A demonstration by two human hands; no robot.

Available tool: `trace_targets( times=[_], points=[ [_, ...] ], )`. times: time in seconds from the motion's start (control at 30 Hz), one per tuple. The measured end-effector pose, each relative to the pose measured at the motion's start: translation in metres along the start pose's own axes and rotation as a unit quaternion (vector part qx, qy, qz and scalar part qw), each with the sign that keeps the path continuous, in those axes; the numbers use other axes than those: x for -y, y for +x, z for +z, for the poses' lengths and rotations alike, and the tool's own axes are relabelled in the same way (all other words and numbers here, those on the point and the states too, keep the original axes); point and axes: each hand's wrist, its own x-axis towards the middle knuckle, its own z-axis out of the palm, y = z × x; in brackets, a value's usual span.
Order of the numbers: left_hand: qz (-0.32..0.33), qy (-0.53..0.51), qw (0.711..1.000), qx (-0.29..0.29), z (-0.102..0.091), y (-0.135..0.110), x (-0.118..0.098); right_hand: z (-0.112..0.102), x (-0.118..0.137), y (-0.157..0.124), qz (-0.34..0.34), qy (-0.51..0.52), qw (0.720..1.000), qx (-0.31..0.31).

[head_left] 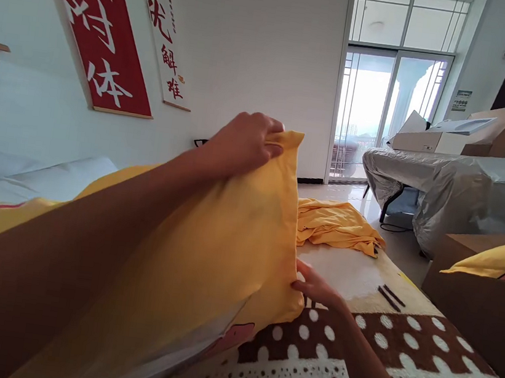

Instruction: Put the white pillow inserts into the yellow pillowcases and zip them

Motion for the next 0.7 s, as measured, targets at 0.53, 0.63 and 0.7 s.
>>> trace_targets(
  times=[0.53, 0.63, 0.7],
  points=[
    [-0.042, -0.035, 0.99, 0.131, 0.008, -0.06, -0.026, 0.012, 0.048, -0.007, 0.02, 0.218, 0.917, -0.333],
    [-0.099, -0.012, 0.979, 0.177, -0.016, -0.086, -0.004, 0.012, 0.047, -0.006, 0.019, 0.228, 0.917, -0.326],
    [-0.136, 0.0, 0.968, 0.21, -0.023, -0.104, 0.011, 0.012, 0.046, -0.004, 0.018, 0.233, 0.916, -0.325]
  ],
)
